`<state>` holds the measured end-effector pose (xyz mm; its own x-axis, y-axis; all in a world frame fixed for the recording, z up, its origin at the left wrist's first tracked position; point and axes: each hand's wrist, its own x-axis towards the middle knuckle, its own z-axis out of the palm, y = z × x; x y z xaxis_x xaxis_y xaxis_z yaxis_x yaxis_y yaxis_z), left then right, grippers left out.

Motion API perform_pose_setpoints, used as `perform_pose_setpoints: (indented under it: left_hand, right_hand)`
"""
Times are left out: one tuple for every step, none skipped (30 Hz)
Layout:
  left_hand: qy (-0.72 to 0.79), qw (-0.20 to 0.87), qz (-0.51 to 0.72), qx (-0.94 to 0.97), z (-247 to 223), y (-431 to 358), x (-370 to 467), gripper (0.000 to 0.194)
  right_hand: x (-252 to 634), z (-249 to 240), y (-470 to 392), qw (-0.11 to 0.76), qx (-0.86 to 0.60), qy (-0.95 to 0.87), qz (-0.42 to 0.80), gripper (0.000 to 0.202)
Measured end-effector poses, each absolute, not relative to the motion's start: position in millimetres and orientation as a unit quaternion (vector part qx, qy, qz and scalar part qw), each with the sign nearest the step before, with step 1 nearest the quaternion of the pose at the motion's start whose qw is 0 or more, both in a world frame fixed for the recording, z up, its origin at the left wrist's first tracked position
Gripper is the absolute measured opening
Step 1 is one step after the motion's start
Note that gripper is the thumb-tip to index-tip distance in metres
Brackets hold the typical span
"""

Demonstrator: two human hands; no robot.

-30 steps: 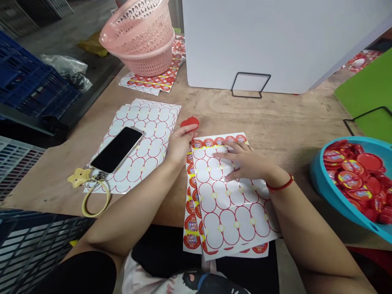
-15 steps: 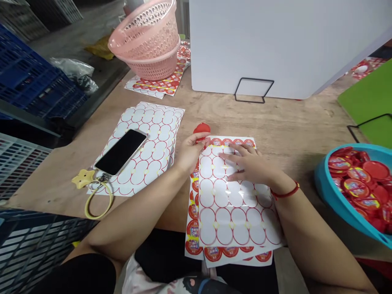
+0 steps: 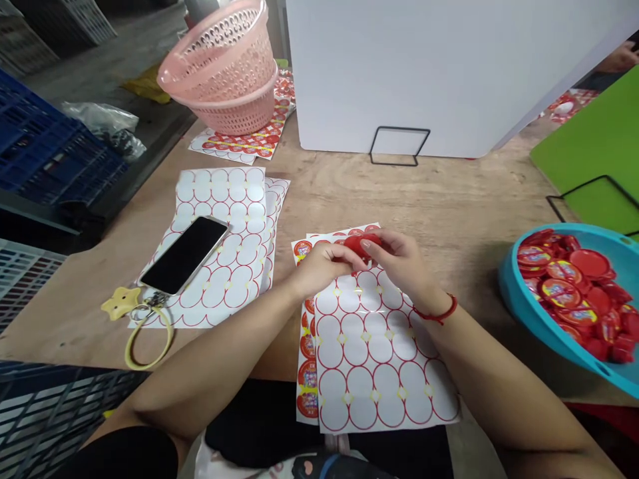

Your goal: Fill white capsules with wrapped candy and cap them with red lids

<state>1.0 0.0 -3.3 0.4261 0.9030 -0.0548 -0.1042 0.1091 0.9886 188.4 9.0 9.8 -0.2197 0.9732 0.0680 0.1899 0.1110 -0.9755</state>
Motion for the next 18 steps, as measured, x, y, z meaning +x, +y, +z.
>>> perform_pose_setpoints:
  left_hand:
    - [0.367,0.644,0.379,0.553,-3.3,-0.7,0.6,0.014]
    - [0.366,0.642,0.369,0.563,-3.0,-0.8,-0.4,0.015]
    - [0.364,0.641,0.355,0.575,-2.7,-0.4,-1.7,0.016]
    - [0.358,0.642,0.338,0.588,-2.2,0.2,-3.2,0.016]
    - [0.348,0.645,0.321,0.6,-1.6,0.8,-4.6,0.017]
    - [0.338,0.649,0.307,0.609,-1.1,1.4,-5.8,0.018]
    - [0.33,0.652,0.299,0.613,-0.5,1.8,-6.6,0.019]
    - [0.327,0.655,0.299,0.612,0.0,2.1,-7.1,0.02]
    - [0.328,0.655,0.302,0.61,0.6,2.2,-7.1,0.021]
    - [0.333,0.653,0.307,0.606,1.1,2.2,-6.9,0.021]
    - [0.341,0.65,0.313,0.603,1.5,2.1,-6.5,0.022]
    - [0.348,0.645,0.319,0.6,1.9,2.0,-6.0,0.022]
    - [0.355,0.641,0.326,0.597,2.2,1.9,-5.5,0.021]
    - [0.363,0.637,0.335,0.592,2.3,1.9,-5.0,0.02]
    - [0.371,0.633,0.344,0.585,2.2,1.9,-4.7,0.02]
    - [0.379,0.631,0.352,0.578,1.9,2.0,-4.5,0.02]
    - [0.384,0.631,0.356,0.572,1.5,2.1,-4.3,0.02]
    - [0.387,0.633,0.356,0.569,0.8,2.3,-4.2,0.021]
  right_hand:
    - [188.8,10.8,8.5,0.42,-0.47,-0.616,0.473,0.028]
    - [189.6,11.9,8.2,0.422,-0.468,-0.611,0.479,0.027]
    - [190.5,13.0,8.0,0.416,-0.462,-0.608,0.493,0.026]
    - [191.3,14.2,8.0,0.402,-0.453,-0.608,0.513,0.026]
    - [191.8,15.3,8.1,0.388,-0.442,-0.609,0.532,0.026]
    - [191.8,16.3,8.0,0.376,-0.432,-0.613,0.543,0.026]
    - [191.4,17.1,7.8,0.371,-0.425,-0.619,0.547,0.026]
    - [190.5,17.9,7.5,0.372,-0.423,-0.622,0.544,0.026]
    - [189.3,18.4,7.0,0.38,-0.424,-0.623,0.537,0.026]
    - [188.1,18.8,6.4,0.392,-0.427,-0.62,0.528,0.026]
    - [187.1,18.9,5.9,0.402,-0.433,-0.616,0.522,0.026]
    - [186.4,18.8,5.5,0.405,-0.437,-0.612,0.52,0.025]
    - [186.1,18.5,5.4,0.405,-0.442,-0.608,0.521,0.025]
    - [186.3,18.1,5.4,0.406,-0.447,-0.603,0.521,0.025]
    - [186.7,17.5,5.6,0.407,-0.454,-0.598,0.521,0.026]
    - [187.2,17.0,5.9,0.409,-0.46,-0.591,0.521,0.027]
    - [187.7,16.6,6.1,0.411,-0.464,-0.586,0.522,0.028]
    - [187.9,16.5,6.3,0.412,-0.466,-0.584,0.522,0.027]
